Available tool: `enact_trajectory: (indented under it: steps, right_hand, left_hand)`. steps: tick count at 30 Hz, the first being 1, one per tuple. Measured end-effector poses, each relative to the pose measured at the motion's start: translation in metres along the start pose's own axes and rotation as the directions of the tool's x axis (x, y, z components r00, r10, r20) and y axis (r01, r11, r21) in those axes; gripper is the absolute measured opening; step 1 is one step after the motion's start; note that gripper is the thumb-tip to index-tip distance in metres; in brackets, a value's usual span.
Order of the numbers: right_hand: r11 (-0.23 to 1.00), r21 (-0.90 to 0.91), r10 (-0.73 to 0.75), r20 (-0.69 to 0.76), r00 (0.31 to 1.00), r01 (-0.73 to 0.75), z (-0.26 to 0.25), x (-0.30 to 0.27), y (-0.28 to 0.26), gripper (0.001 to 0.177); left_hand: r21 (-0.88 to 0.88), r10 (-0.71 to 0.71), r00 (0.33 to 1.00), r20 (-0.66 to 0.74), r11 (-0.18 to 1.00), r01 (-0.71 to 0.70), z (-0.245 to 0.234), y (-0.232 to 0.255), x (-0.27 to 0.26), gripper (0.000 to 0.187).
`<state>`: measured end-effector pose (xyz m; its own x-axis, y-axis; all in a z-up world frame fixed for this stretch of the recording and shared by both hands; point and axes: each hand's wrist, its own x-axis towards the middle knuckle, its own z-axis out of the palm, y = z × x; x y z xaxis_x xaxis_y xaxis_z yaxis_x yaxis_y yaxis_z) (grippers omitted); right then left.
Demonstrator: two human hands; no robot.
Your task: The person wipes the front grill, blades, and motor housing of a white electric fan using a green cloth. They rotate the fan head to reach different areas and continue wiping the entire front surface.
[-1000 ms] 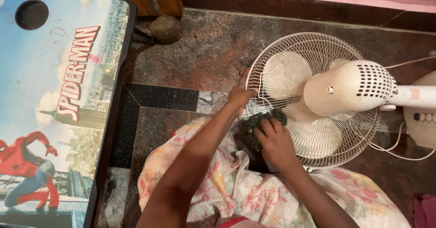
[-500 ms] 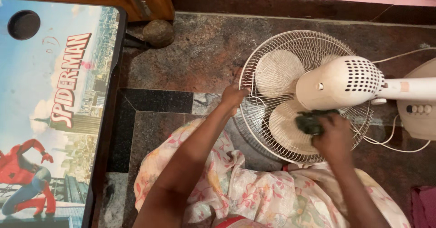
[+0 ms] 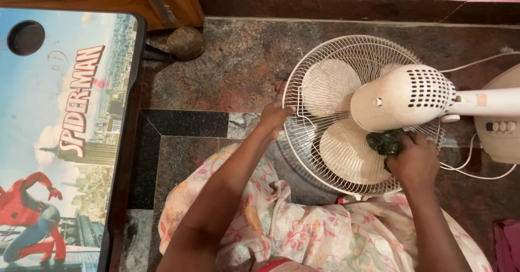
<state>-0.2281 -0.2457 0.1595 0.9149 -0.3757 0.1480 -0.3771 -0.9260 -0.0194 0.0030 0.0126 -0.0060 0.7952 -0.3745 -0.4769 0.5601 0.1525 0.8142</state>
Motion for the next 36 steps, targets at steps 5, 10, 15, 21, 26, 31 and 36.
enact_trajectory:
  steps: [5, 10, 15, 21, 26, 31, 36]
  right_hand:
    - [0.997, -0.003, -0.082, 0.010, 0.997, 0.082, 0.010, -0.010, -0.039, 0.053]
    - [0.942, 0.236, -0.196, -0.190, 0.962, 0.239, 0.019, 0.007, -0.095, 0.053]
    - [0.932, 0.231, -0.238, -0.184, 0.954, 0.278, 0.018, 0.017, -0.109, 0.054]
    - [0.947, 0.140, -0.287, -0.036, 0.957, 0.289, 0.002, -0.008, -0.040, 0.040]
    - [0.974, 0.216, 0.047, 0.093, 0.995, -0.067, 0.010, -0.013, 0.035, 0.043]
    - [0.848, 0.322, 0.356, 0.242, 0.902, -0.421, 0.027, -0.007, 0.097, 0.029]
    - [0.717, 0.485, 0.547, 0.054, 0.835, -0.501, 0.013, -0.012, 0.122, 0.028]
  left_hand:
    - [0.019, 0.045, 0.998, -0.040, 0.999, -0.044, 0.006, -0.008, 0.002, 0.022]
    - [0.110, 0.060, 0.996, -0.070, 0.993, -0.052, 0.004, -0.010, -0.001, 0.024]
    - [0.114, 0.077, 0.993, -0.091, 0.991, -0.067, 0.004, -0.005, -0.004, 0.025]
    - [0.094, 0.068, 0.990, -0.122, 0.994, -0.057, 0.008, 0.002, -0.011, 0.025]
    - [0.155, 0.056, 0.989, -0.138, 0.987, -0.034, 0.011, 0.004, -0.016, 0.023]
    - [0.183, 0.120, 0.989, -0.082, 0.978, -0.103, 0.003, 0.002, -0.012, 0.024]
    - [0.231, 0.136, 0.988, -0.072, 0.966, -0.116, -0.005, -0.005, -0.004, 0.024]
